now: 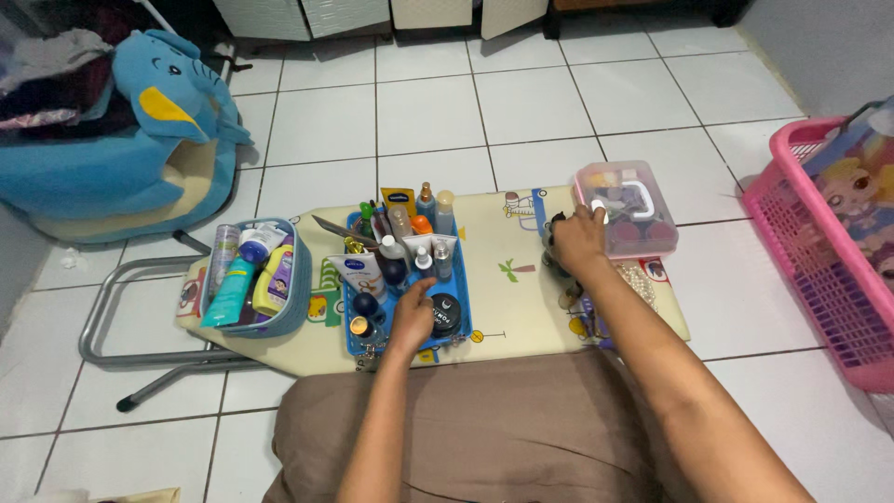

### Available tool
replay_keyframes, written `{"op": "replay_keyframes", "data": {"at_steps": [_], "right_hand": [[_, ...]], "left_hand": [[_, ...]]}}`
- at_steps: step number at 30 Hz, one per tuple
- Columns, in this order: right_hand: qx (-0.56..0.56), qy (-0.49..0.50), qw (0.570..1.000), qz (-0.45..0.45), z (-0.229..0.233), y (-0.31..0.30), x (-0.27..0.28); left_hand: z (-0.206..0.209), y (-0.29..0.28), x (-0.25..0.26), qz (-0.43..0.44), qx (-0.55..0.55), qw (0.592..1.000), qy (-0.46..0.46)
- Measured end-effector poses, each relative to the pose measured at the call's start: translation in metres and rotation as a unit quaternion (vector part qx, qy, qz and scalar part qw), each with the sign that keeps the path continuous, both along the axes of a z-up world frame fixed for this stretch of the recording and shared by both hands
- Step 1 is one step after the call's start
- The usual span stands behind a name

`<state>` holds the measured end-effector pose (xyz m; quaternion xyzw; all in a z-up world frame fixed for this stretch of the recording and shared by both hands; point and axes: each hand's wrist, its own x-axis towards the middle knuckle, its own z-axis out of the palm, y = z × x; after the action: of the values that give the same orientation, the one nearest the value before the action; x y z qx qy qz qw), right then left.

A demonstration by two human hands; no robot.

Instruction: The person sits on the floor and sorts assorted toiletry bottles, tubes, jars and a pouch from an ironing board into a blue plastic basket, placing items one at a time and arranging them inside the basket.

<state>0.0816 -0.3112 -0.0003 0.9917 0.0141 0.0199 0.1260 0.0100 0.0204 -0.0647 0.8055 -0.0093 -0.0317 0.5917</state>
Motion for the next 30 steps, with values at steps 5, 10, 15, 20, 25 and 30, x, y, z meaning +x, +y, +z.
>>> {"op": "replay_keyframes", "data": {"at_steps": [5, 10, 15, 20, 25, 30], "right_hand": [[-0.039, -0.004, 0.998, 0.044, -0.017, 0.007, 0.006], [0.015, -0.004, 0.998, 0.059, 0.025, 0.038, 0.006], [0.197, -0.109, 0.971, 0.083, 0.094, 0.097, -0.010], [0.298, -0.012, 0.945, 0.130, 0.116, 0.164, -0.018], [0.231, 0.054, 0.954, 0.184, 0.085, 0.208, -0.019], [0.182, 0.053, 0.961, 0.202, 0.043, 0.225, -0.017]], "left_hand": [[-0.010, 0.012, 0.002, 0.022, -0.010, 0.999, 0.029], [0.008, 0.028, -0.005, 0.056, -0.019, 0.994, 0.094], [-0.005, 0.036, -0.004, 0.078, -0.057, 0.979, 0.178], [-0.050, 0.039, 0.006, 0.067, -0.082, 0.982, 0.156], [-0.085, 0.038, 0.019, 0.066, -0.088, 0.979, 0.170], [-0.108, 0.034, 0.033, 0.044, -0.190, 0.955, 0.224]]}}
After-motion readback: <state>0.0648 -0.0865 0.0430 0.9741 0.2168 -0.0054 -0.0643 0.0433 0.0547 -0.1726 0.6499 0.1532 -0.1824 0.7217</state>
